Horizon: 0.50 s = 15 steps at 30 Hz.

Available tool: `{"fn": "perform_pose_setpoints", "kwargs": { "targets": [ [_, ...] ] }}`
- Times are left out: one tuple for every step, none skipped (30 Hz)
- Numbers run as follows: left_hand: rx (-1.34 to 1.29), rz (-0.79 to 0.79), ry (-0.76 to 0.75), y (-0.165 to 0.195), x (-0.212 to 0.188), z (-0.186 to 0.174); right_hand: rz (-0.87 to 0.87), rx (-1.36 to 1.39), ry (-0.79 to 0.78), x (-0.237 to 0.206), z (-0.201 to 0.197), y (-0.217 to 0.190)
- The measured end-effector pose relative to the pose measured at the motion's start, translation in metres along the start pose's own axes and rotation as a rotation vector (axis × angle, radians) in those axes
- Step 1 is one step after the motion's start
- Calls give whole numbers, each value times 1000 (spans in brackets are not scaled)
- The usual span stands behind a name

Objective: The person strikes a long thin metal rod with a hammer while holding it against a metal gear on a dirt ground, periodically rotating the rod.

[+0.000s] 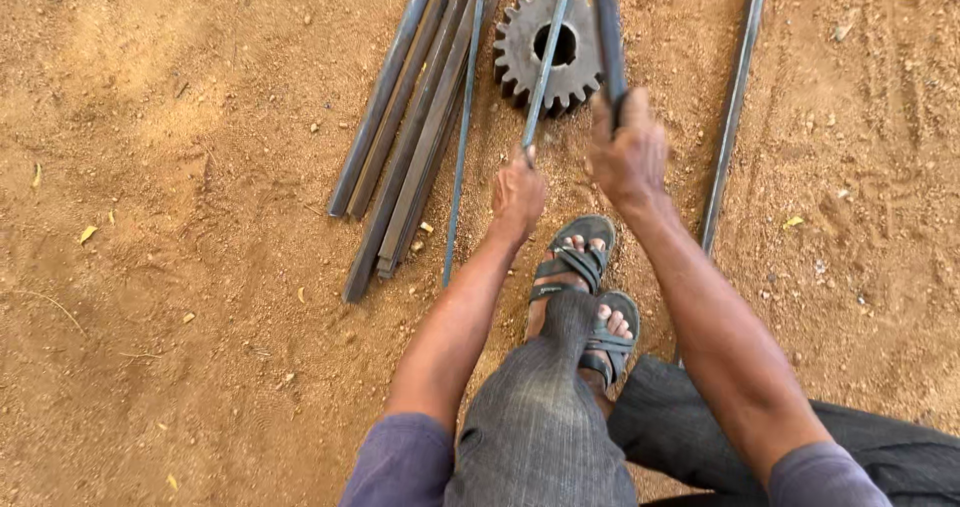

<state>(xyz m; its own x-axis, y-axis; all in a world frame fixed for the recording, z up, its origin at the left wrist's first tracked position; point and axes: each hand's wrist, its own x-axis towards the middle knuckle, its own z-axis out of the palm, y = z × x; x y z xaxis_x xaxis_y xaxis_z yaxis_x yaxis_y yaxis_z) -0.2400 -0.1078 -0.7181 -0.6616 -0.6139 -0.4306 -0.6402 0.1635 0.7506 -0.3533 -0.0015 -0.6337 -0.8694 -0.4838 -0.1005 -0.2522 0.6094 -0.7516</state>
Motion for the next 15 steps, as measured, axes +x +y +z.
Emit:
{"fn": "perform_pose_setpoints", "kwargs": {
  "targets": [
    [2, -60, -31, -4, -7, 0, -86, 75, 54, 2, -3, 6],
    [4, -123, -56, -11, -15, -2, -214, 91, 116, 3, -2, 12],
    [6, -193, -84, -19, -26, -2, -336, 106, 173, 0, 0, 19],
    [57, -162, -72, -26, -35, -2, -455, 119, 234, -4, 3, 27],
    [110, -120, -60, -31, -39, 0, -389, 41, 191, -6, 7, 32],
    [156, -72, -42, -35, -40, 2, -332, -39, 149, -6, 10, 36],
    [152, -15, -5, -40, -41, 4, -275, -118, 102, -6, 13, 38],
    [149, 39, 30, -44, -41, 7, -243, -261, 74, -3, 14, 38],
    [148, 93, 69, -48, -41, 9, -211, -399, 47, 0, 13, 37],
    [146, 114, 83, -52, -41, 11, -182, -534, 31, 5, 11, 35],
    [145, 141, 98, -55, -42, 12, -138, -370, 22, 9, 8, 32],
    [135, 153, 107, -57, -45, 14, -92, -214, -5, 10, 3, 30],
    [115, 108, 80, -61, -51, 13, -33, -57, -46, 8, -1, 29],
    [99, 59, 47, -65, -62, 13, -130, -18, 10, 4, -4, 28],
    [87, 16, 18, -68, -70, 10, -229, 24, 70, 0, -5, 28]
  ]
}}
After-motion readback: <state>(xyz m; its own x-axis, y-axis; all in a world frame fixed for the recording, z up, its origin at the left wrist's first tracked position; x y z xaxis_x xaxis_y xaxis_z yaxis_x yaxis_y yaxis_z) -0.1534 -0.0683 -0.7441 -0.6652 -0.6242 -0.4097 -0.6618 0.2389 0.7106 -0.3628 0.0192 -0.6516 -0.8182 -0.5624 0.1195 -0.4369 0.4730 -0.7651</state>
